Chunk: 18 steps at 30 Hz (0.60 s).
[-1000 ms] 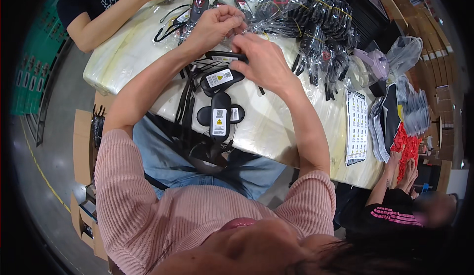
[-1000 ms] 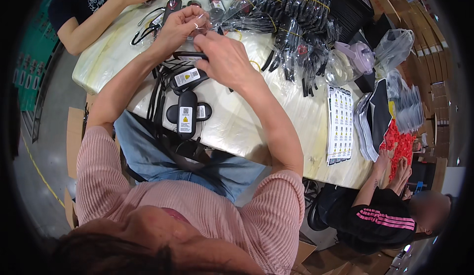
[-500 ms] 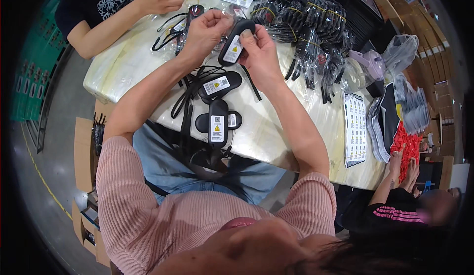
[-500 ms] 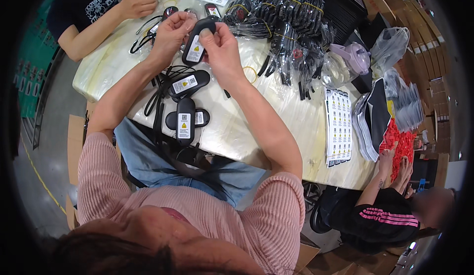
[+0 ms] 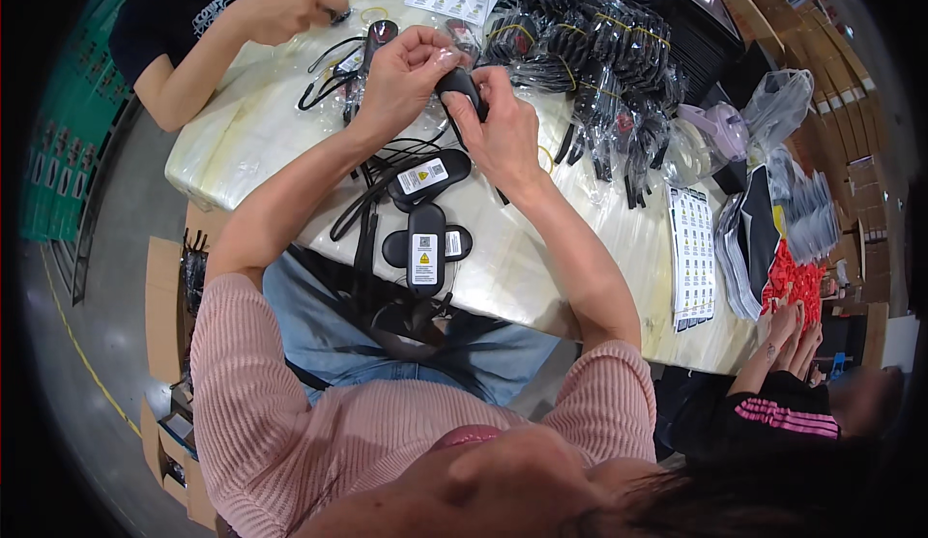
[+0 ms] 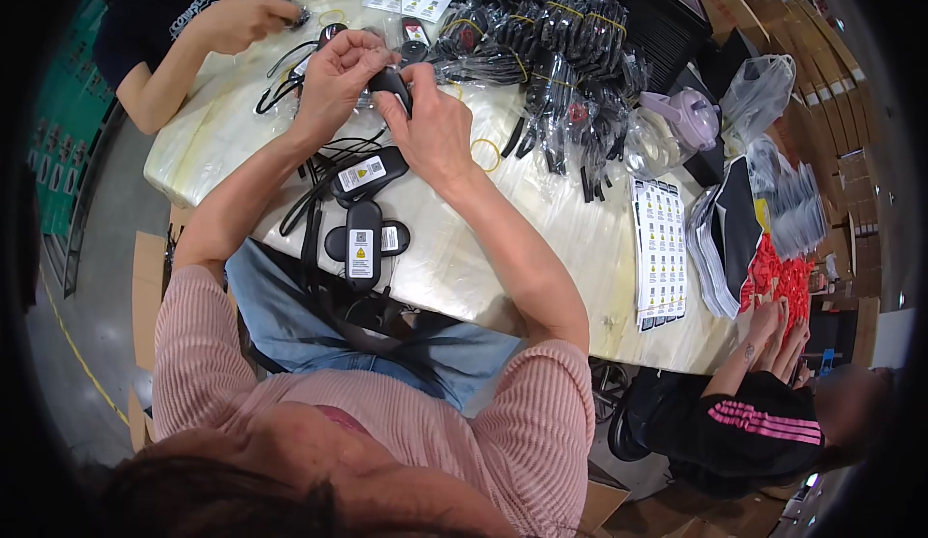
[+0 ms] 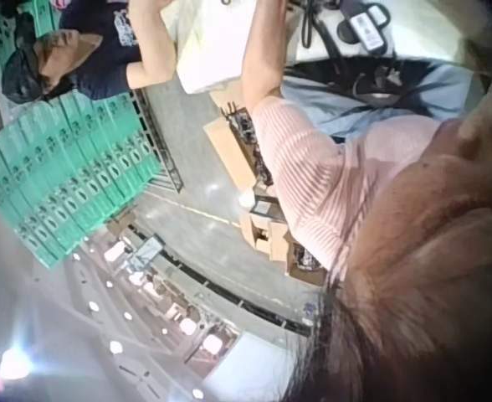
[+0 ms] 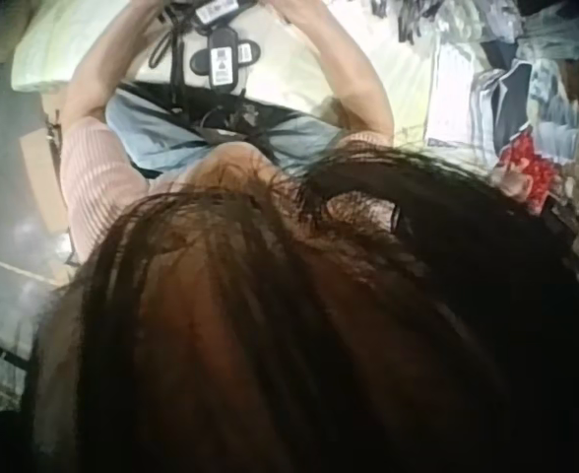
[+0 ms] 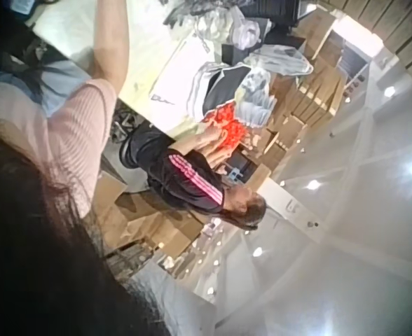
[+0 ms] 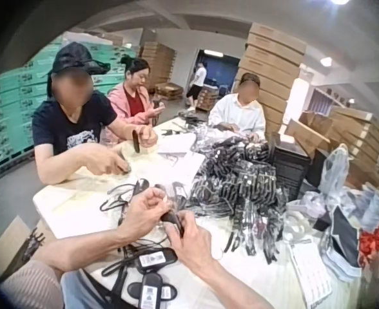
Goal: Sorting, inspecting, and packaging electronic power components with cables at a factory workstation.
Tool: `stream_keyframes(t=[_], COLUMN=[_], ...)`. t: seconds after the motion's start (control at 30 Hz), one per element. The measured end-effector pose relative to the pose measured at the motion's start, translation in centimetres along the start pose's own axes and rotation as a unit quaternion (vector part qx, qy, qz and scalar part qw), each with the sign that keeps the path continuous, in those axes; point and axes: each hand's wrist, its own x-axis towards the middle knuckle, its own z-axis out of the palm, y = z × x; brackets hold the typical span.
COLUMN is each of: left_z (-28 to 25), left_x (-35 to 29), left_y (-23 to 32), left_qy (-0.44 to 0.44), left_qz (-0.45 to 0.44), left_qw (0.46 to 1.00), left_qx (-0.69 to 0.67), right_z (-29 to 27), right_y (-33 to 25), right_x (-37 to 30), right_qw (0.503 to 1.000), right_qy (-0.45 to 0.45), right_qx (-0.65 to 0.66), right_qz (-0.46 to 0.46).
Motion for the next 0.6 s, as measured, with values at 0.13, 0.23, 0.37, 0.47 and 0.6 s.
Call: stream_keyframes(t=[0.13,0.23,0.37,0.47,0.6], left_z=[0.3,0.8,0.9,0.9,1.4], left_x=[-0.2,-0.4,-0.7,-0.7,-1.5], left_y=[0.1,0.5,0.8,0.6,0.0], left_qy=[-0.023,-0.028,-0.022,-0.016,-0.048], left_qz=[0.038,0.062,0.070,0.095,0.063], left_qw=[0.999,0.996,0.993,0.987,0.988], left_qx=[0.016,0.057,0.090,0.132,0.134], right_z=[-0.2,-0.5,-0.7,-0.9,-1.1], right_y=[0.5,1.0,1.1,1.1,1.2], right_x=[0.3,0.5,0.7,0.8,1.1], right_qw=[0.999,0.997,0.995,0.995,0.989], right_qy=[0.040,0.068,0.088,0.093,0.122], right_qx=[0.017,0.024,0.034,0.036,0.081], right_qz=[0.002,-0.011,-0.024,-0.020,-0.018])
